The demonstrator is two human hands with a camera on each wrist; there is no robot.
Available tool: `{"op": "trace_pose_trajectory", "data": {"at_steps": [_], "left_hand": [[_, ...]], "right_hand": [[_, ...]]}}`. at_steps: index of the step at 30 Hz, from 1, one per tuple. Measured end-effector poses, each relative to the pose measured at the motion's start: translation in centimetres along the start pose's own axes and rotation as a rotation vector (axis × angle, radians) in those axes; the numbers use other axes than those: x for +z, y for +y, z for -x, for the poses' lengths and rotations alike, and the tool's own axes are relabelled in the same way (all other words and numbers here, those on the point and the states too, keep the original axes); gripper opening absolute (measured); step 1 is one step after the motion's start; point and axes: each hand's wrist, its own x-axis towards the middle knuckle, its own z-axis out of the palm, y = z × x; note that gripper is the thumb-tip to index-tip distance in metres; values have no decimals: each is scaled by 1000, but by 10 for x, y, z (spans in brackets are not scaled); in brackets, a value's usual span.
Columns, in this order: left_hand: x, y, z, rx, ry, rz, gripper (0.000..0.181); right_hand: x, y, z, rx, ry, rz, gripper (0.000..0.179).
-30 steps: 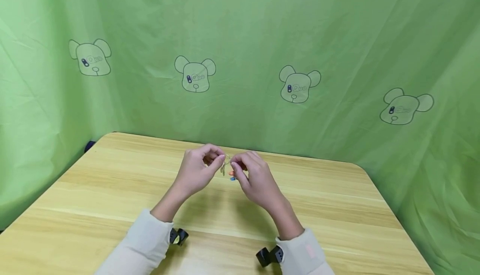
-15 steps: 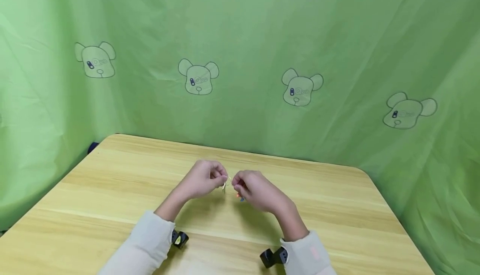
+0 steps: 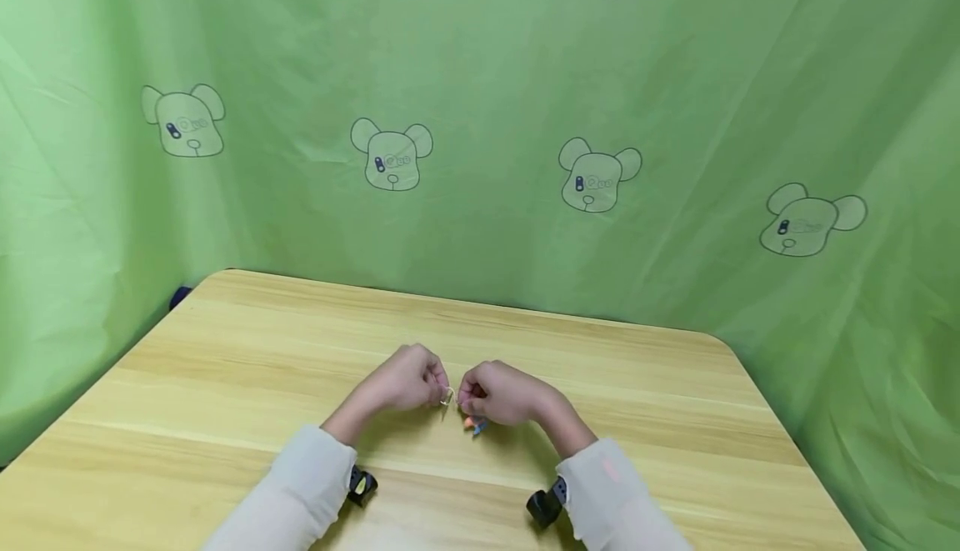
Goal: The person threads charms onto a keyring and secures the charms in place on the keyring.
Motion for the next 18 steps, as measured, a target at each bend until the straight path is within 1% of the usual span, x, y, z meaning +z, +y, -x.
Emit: {"op": "trace_pose_trajectory", "data": {"at_steps": [4, 7, 11, 14, 18], "left_hand": [[4, 0, -2, -11, -6, -46, 14], [7, 1, -4, -24, -18, -57, 13], [10, 4, -6, -2, -37, -75, 12], [12, 6, -8, 22, -38, -108, 13], [15, 7, -9, 17, -46, -146, 14]], "right_hand": [[-1, 5, -4, 14, -33, 16, 13], [-2, 8, -5, 15, -48, 23, 13], [-4, 13, -5, 28, -63, 18, 13], [-4, 16, -5, 29, -68, 14, 14], [-4, 17, -4, 28, -75, 2, 14]]}}
